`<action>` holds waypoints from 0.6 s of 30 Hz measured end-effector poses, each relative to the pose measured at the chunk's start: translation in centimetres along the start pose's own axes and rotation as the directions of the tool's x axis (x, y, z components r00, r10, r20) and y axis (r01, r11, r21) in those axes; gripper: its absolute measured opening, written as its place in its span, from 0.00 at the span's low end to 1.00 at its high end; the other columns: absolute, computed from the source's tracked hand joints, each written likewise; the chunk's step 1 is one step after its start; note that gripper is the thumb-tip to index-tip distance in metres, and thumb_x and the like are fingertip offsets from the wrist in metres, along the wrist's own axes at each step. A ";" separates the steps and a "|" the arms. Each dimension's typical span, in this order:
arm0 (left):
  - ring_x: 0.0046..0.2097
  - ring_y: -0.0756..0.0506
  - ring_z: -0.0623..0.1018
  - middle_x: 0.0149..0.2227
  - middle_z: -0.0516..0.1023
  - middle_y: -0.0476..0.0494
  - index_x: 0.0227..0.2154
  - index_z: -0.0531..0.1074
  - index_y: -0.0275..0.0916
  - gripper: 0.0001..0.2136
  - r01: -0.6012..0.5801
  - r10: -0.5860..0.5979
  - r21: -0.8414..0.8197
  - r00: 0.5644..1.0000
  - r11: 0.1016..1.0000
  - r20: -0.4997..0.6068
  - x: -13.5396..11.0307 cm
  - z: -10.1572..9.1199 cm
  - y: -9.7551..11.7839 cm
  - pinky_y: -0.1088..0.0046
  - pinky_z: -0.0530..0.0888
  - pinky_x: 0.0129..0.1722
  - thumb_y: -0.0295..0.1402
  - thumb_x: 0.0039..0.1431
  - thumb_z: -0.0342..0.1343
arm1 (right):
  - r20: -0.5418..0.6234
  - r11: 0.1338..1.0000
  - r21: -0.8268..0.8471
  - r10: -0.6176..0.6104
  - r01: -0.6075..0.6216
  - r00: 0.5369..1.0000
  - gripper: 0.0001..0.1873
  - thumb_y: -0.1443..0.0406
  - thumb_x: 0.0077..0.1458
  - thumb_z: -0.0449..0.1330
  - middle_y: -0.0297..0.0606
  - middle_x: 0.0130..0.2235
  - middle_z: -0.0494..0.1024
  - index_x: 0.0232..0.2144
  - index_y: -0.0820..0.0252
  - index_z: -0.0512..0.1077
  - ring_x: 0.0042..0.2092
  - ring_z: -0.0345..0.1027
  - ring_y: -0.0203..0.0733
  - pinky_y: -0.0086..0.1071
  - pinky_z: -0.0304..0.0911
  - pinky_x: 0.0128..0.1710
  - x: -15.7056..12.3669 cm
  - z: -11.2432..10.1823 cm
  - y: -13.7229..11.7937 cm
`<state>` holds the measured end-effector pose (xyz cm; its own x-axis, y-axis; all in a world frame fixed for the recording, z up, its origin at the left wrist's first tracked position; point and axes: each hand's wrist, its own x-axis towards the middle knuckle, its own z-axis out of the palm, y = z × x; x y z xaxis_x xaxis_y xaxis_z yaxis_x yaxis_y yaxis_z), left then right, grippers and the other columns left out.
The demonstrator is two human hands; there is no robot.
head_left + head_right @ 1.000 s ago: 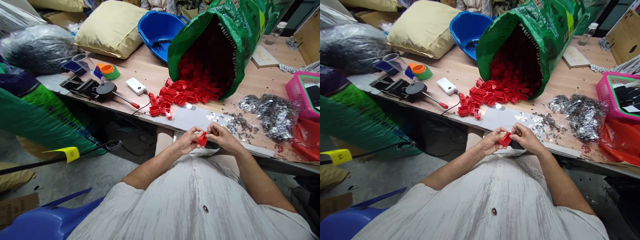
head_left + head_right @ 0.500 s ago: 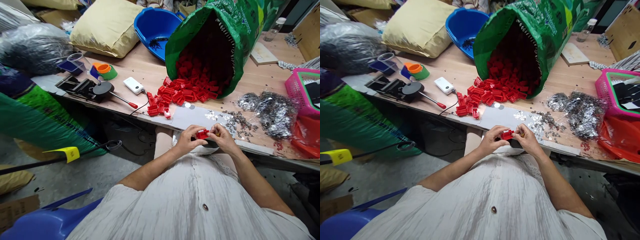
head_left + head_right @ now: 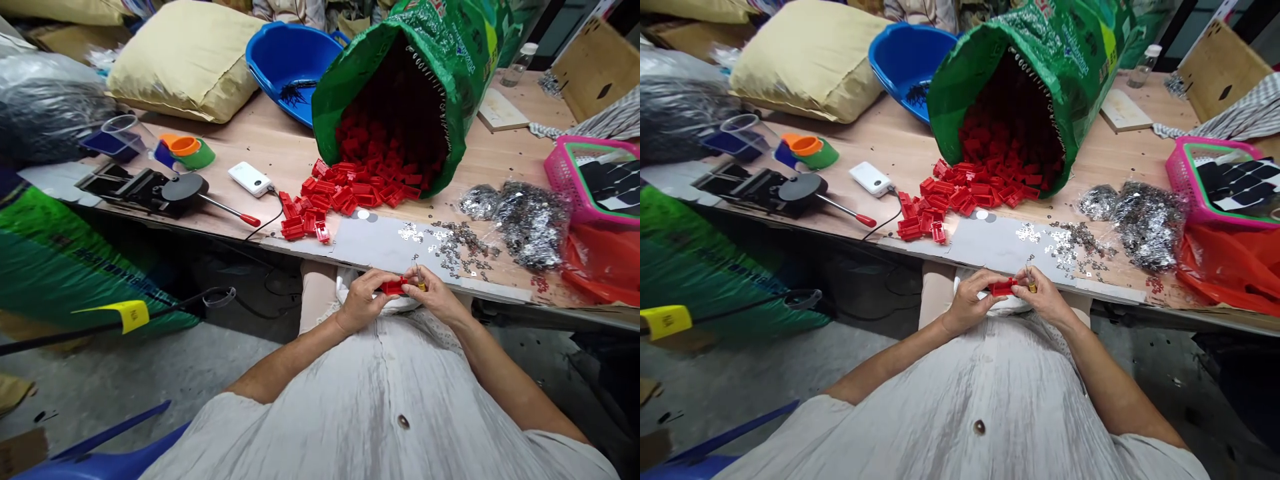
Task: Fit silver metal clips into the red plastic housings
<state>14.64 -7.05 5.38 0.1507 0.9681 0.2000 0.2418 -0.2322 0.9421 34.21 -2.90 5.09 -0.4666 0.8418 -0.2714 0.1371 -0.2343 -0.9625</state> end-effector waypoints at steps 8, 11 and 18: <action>0.43 0.42 0.77 0.39 0.81 0.40 0.38 0.81 0.43 0.11 0.099 -0.092 -0.201 0.995 0.975 0.046 0.0 -0.2 -0.1 0.65 0.70 0.50 0.32 0.49 0.68 | 0.138 0.976 0.168 0.118 -0.141 0.983 0.22 0.52 0.50 0.67 0.26 0.27 0.62 0.41 0.54 0.64 0.25 0.52 0.32 0.27 0.44 0.22 -0.9 -0.4 1.3; 0.41 0.43 0.77 0.37 0.81 0.41 0.37 0.81 0.42 0.11 0.133 -0.122 -0.254 0.991 0.958 0.061 0.0 -0.5 -0.5 0.67 0.71 0.47 0.32 0.47 0.69 | 0.161 0.972 0.183 0.118 -0.148 0.980 0.24 0.51 0.48 0.67 0.26 0.26 0.61 0.40 0.54 0.64 0.24 0.51 0.32 0.27 0.44 0.22 -0.9 -0.3 1.5; 0.43 0.46 0.77 0.40 0.79 0.43 0.38 0.79 0.39 0.13 0.227 -0.237 -0.464 0.971 0.856 0.038 0.5 -0.4 -1.0 0.70 0.72 0.48 0.32 0.47 0.69 | 0.037 0.973 -0.228 -0.025 0.033 0.999 0.20 0.52 0.55 0.61 0.38 0.37 0.76 0.44 0.56 0.68 0.34 0.67 0.40 0.33 0.61 0.33 0.9 -2.5 -0.4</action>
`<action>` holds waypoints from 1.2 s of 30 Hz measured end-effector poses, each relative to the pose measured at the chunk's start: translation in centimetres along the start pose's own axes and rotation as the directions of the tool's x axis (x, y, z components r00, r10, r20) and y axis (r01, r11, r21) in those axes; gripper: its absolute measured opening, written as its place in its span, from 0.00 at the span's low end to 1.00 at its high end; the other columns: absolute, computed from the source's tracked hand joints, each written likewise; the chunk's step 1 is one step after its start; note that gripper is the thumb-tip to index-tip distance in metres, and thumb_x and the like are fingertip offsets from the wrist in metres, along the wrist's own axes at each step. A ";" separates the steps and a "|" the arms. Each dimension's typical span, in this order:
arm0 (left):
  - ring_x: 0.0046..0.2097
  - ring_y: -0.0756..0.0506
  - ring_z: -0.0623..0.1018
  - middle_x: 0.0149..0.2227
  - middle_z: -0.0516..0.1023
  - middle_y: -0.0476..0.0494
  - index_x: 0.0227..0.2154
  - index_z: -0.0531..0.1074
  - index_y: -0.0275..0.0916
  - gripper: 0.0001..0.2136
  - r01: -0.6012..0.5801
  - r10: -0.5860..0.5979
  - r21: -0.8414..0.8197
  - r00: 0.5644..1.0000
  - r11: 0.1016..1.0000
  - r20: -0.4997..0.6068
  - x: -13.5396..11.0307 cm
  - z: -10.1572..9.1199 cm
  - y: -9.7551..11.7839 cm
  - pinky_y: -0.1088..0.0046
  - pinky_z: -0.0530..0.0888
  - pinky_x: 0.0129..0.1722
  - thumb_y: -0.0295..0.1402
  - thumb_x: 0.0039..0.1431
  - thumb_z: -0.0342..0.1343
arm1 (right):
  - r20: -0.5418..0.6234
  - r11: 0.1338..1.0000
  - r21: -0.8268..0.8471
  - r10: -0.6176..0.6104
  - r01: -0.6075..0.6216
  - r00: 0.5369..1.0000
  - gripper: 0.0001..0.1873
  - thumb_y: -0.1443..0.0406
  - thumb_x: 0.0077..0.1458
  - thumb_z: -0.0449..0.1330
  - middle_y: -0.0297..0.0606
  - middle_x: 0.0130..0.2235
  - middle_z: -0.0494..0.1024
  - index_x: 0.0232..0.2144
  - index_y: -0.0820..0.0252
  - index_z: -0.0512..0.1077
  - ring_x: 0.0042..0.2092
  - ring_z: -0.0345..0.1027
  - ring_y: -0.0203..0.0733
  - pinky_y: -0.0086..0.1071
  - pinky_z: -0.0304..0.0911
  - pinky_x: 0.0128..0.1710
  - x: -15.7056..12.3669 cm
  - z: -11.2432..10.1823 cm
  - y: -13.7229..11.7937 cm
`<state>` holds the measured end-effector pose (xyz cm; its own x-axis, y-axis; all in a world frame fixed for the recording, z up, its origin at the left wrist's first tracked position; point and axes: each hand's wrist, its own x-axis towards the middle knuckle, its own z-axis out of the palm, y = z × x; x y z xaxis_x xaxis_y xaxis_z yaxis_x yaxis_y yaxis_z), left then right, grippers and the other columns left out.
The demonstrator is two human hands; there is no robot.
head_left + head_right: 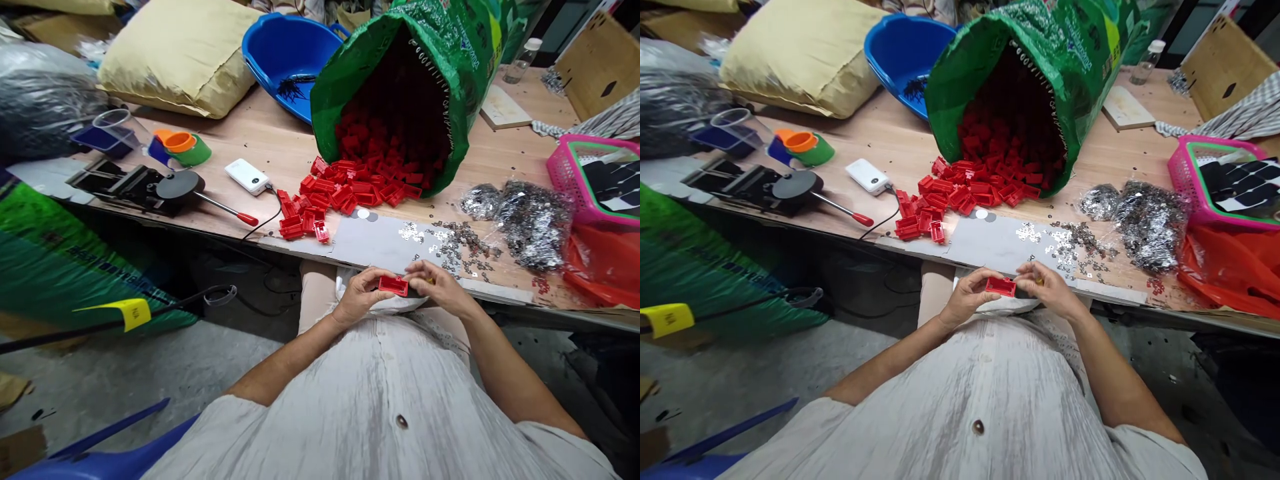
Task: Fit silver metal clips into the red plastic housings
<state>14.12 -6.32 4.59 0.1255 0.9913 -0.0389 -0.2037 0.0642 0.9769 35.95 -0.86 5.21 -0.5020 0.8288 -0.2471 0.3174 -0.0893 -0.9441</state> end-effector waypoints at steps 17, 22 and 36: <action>0.38 0.45 0.82 0.40 0.79 0.44 0.45 0.68 0.39 0.24 0.159 -0.183 -0.364 0.982 0.918 -0.033 0.9 0.3 0.3 0.65 0.79 0.41 0.34 0.45 0.70 | -0.357 0.803 -0.596 -0.278 0.011 0.891 0.03 0.63 0.58 0.56 0.38 0.32 0.75 0.32 0.56 0.68 0.33 0.66 0.44 0.36 0.57 0.34 2.5 -1.4 -0.6; 0.39 0.46 0.81 0.39 0.80 0.44 0.47 0.71 0.38 0.23 0.138 -0.164 -0.403 0.986 0.905 -0.031 1.5 0.6 1.0 0.66 0.78 0.43 0.33 0.47 0.69 | -0.249 0.882 -0.426 -0.328 0.201 0.911 0.05 0.62 0.59 0.58 0.34 0.32 0.76 0.37 0.54 0.71 0.30 0.65 0.39 0.33 0.59 0.32 0.7 -0.1 -2.8; 0.37 0.50 0.76 0.37 0.79 0.47 0.51 0.76 0.42 0.22 0.097 -0.103 -0.405 0.995 0.909 0.005 2.1 0.7 1.8 0.71 0.71 0.43 0.33 0.50 0.67 | -0.042 0.771 -0.352 -0.578 0.530 0.815 0.04 0.64 0.61 0.60 0.38 0.37 0.78 0.38 0.54 0.76 0.38 0.72 0.41 0.34 0.67 0.38 0.6 1.2 -3.3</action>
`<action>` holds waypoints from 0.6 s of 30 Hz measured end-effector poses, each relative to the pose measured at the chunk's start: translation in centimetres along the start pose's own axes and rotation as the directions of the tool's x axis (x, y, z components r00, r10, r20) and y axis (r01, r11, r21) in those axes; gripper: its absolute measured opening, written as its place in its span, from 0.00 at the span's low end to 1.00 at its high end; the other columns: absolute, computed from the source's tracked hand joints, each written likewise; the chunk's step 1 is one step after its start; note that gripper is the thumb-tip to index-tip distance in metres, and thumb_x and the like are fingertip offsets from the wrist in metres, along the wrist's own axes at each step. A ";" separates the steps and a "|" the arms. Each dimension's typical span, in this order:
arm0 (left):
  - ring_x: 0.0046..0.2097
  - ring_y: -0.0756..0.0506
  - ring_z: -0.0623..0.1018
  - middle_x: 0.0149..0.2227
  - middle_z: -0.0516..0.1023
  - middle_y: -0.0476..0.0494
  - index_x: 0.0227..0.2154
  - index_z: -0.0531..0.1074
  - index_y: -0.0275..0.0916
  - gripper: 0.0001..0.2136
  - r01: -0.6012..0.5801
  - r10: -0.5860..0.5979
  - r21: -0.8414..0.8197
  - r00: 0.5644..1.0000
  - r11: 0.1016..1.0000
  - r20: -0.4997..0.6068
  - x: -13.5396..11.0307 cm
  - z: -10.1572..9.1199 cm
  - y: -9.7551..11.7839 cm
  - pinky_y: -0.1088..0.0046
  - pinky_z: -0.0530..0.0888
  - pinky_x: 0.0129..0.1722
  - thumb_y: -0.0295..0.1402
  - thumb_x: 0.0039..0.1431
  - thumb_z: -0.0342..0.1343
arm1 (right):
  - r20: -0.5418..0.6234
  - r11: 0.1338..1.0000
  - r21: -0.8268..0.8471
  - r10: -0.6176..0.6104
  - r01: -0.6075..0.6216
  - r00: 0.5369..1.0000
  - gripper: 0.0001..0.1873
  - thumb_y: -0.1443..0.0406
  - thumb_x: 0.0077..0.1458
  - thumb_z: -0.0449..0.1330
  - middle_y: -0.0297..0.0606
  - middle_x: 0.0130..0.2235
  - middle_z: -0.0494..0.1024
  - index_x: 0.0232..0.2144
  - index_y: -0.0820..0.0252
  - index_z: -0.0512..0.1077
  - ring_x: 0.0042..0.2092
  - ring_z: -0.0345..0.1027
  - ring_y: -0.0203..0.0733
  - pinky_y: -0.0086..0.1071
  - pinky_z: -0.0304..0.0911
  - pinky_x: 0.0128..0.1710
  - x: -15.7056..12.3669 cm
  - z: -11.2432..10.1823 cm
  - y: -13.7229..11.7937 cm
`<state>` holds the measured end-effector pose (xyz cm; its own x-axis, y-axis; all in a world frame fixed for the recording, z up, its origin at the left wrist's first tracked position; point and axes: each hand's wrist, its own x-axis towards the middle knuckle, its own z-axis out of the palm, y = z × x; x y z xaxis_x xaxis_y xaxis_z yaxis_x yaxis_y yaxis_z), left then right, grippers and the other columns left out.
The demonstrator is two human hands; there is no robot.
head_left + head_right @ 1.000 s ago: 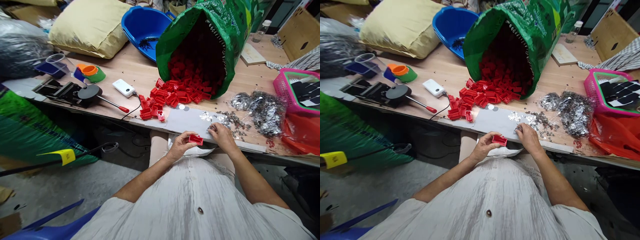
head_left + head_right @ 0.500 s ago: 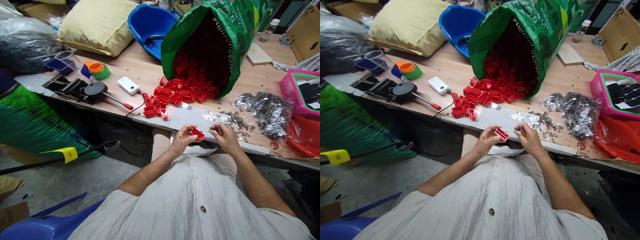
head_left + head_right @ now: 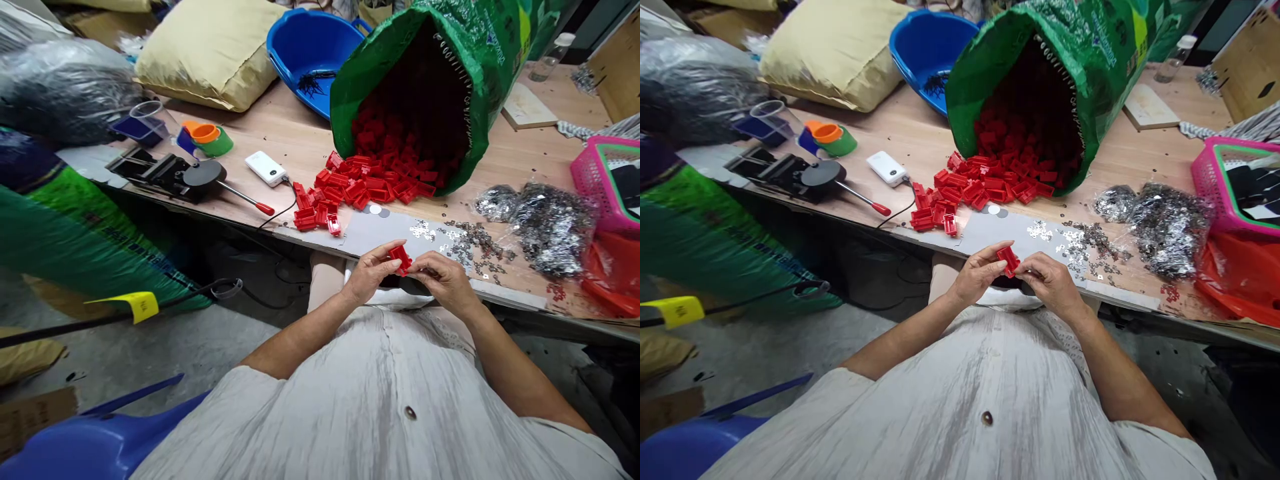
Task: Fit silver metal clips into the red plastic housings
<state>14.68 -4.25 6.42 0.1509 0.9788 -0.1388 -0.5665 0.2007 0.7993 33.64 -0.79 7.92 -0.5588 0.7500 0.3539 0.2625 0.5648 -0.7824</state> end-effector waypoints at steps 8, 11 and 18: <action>0.43 0.46 0.77 0.40 0.80 0.46 0.51 0.75 0.43 0.23 -0.009 0.005 0.130 0.999 0.991 0.037 0.2 -0.5 -0.7 0.68 0.70 0.48 0.32 0.50 0.66 | 0.043 0.952 0.138 0.270 -0.273 0.962 0.10 0.57 0.56 0.65 0.30 0.31 0.74 0.38 0.55 0.73 0.24 0.58 0.32 0.29 0.56 0.25 -0.9 0.2 1.3; 0.44 0.47 0.77 0.42 0.80 0.45 0.51 0.74 0.42 0.22 -0.022 0.014 0.159 0.999 0.987 0.050 0.3 -0.7 -0.8 0.68 0.70 0.50 0.32 0.51 0.66 | 0.030 0.926 0.172 0.336 -0.336 0.941 0.15 0.56 0.56 0.65 0.32 0.34 0.74 0.43 0.55 0.70 0.28 0.61 0.33 0.29 0.59 0.27 -1.2 0.1 1.6; 0.42 0.48 0.77 0.45 0.75 0.44 0.45 0.71 0.40 0.17 -0.213 0.181 0.484 0.977 0.849 0.113 2.2 -2.1 -0.8 0.71 0.72 0.48 0.30 0.51 0.65 | 0.008 0.962 -0.149 0.230 -0.227 0.973 0.17 0.61 0.66 0.49 0.42 0.42 0.71 0.52 0.56 0.72 0.43 0.68 0.43 0.37 0.65 0.45 -1.3 0.1 2.7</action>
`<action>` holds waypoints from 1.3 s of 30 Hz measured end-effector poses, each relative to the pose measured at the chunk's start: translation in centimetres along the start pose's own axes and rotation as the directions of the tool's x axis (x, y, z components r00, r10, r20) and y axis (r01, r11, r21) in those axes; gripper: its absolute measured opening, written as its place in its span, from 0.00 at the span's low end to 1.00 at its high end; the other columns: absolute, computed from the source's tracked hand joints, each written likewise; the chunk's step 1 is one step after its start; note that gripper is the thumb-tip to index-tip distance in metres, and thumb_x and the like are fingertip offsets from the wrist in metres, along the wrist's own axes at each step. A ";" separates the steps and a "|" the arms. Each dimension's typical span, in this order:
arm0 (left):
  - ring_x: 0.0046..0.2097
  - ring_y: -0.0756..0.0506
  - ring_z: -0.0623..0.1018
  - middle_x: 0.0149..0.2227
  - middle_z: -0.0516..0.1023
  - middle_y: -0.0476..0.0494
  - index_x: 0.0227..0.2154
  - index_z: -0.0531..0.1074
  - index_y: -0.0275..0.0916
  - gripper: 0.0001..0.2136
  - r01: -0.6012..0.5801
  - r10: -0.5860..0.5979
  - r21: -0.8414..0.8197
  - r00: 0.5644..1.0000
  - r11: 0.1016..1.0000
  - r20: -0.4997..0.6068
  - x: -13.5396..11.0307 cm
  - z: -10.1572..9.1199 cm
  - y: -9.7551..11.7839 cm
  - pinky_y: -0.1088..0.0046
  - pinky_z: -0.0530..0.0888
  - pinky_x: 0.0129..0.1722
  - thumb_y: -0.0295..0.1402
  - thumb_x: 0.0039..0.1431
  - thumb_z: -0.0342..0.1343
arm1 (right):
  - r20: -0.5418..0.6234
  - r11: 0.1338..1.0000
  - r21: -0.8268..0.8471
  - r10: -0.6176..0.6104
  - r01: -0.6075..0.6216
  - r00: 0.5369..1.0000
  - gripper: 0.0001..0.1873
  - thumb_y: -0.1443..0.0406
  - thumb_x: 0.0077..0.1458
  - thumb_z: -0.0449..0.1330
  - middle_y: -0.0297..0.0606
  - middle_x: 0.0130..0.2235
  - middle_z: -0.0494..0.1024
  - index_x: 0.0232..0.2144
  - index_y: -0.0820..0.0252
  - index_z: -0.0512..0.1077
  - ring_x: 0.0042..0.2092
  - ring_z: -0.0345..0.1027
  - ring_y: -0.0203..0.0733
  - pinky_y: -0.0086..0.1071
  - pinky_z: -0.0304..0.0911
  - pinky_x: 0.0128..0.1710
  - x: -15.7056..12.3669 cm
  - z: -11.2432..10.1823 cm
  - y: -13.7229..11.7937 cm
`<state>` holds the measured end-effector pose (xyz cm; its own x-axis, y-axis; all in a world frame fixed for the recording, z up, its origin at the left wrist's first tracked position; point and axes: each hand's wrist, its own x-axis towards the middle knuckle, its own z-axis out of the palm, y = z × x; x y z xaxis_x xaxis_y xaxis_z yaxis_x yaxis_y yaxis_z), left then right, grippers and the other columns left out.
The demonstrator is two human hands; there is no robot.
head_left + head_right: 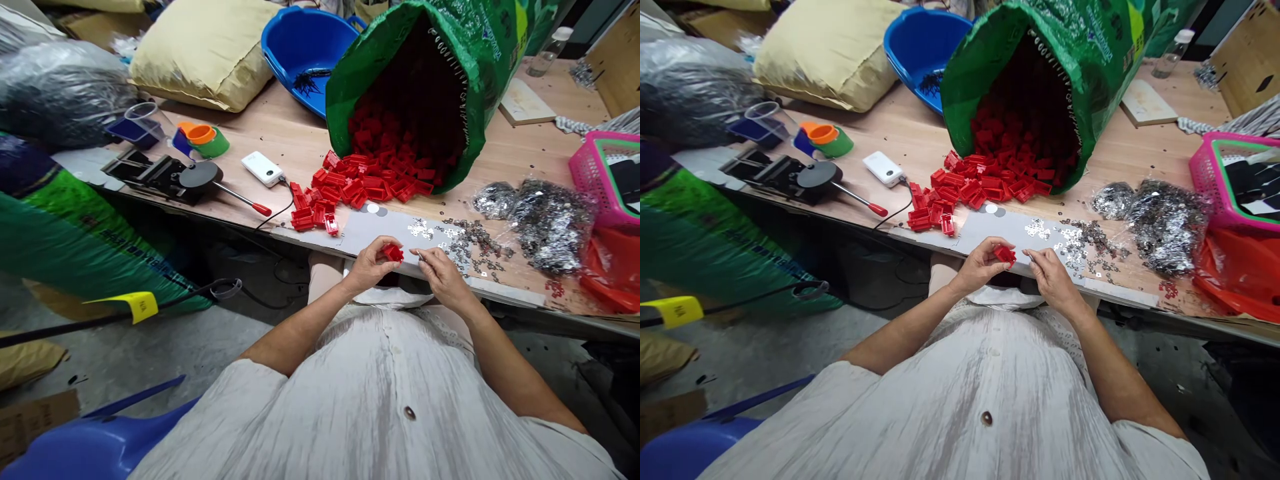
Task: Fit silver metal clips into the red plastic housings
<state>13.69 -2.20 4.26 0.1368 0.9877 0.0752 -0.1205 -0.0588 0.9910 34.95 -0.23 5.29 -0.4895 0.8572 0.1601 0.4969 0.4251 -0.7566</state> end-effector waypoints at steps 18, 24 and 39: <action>0.47 0.45 0.79 0.46 0.81 0.43 0.48 0.76 0.38 0.19 -0.124 0.035 0.486 0.982 0.865 0.188 2.9 -2.0 -1.1 0.69 0.71 0.52 0.27 0.51 0.63 | 0.070 0.972 -0.232 -0.004 0.020 0.998 0.12 0.65 0.62 0.56 0.40 0.43 0.80 0.44 0.56 0.78 0.42 0.75 0.44 0.37 0.67 0.44 1.6 1.2 1.0; 0.45 0.46 0.78 0.44 0.81 0.44 0.45 0.76 0.38 0.16 -0.125 0.026 0.479 0.978 0.869 0.208 3.2 -2.2 -0.9 0.70 0.71 0.49 0.28 0.51 0.63 | 0.077 0.967 -0.254 0.022 -0.002 0.997 0.11 0.66 0.62 0.56 0.40 0.43 0.80 0.43 0.56 0.78 0.43 0.75 0.44 0.36 0.67 0.45 1.7 1.2 1.0; 0.41 0.46 0.76 0.39 0.79 0.47 0.38 0.76 0.40 0.13 -0.090 0.031 0.432 0.989 0.897 0.144 3.0 -1.7 -1.0 0.70 0.69 0.47 0.27 0.47 0.64 | 0.071 0.936 -0.323 0.173 -0.142 0.982 0.10 0.66 0.61 0.53 0.41 0.39 0.79 0.39 0.56 0.76 0.41 0.72 0.46 0.37 0.64 0.40 2.4 2.1 -1.3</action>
<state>12.57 1.06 3.27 0.2727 0.9545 0.1206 0.3040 -0.2044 0.9305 31.61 0.64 5.35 -0.4458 0.8949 -0.0189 0.7657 0.3703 -0.5259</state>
